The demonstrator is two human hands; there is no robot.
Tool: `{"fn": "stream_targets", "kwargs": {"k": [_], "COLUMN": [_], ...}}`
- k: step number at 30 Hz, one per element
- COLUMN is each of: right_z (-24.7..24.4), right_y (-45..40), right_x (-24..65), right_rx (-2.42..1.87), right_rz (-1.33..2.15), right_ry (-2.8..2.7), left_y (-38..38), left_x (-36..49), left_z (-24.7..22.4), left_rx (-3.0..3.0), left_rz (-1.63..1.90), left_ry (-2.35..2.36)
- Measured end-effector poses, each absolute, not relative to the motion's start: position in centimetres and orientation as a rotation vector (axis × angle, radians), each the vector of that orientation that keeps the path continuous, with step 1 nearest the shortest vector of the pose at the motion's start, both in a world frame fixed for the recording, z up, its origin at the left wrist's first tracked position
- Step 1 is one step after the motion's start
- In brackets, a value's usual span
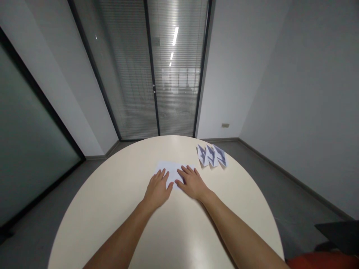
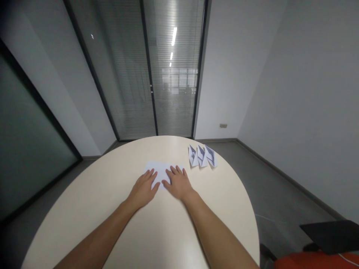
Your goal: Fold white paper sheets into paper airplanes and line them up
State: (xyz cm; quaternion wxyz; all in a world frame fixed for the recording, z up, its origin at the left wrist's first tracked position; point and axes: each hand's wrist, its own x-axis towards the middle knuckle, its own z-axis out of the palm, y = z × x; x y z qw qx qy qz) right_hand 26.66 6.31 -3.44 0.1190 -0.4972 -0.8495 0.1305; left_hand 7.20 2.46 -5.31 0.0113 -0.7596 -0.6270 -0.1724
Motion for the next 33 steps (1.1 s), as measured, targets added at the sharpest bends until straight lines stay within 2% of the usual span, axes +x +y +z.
{"fn": "stream_targets", "kwargs": {"k": [14, 22, 26, 33], "right_z": [-2.8, -3.3, -3.2, -3.0], "right_y": [5.7, 5.5, 5.4, 5.2], "right_x": [27.3, 26.5, 26.6, 26.5], "right_rx": [-1.181, -1.275, -1.277, -1.382], "right_rz": [0.499, 0.465, 0.474, 0.460], "right_ry": [-2.653, -2.599, -2.604, -2.558], "left_y": [2.7, 2.5, 2.7, 2.8], "left_x": [7.0, 7.4, 6.8, 6.7], "left_z": [-4.6, -5.1, -5.0, -4.7], "left_rx": [-2.255, -2.233, -2.137, -2.296], "left_rz": [-0.767, -0.457, -0.495, -0.686], "left_ry": [-1.953, -2.118, -2.156, -1.947]}}
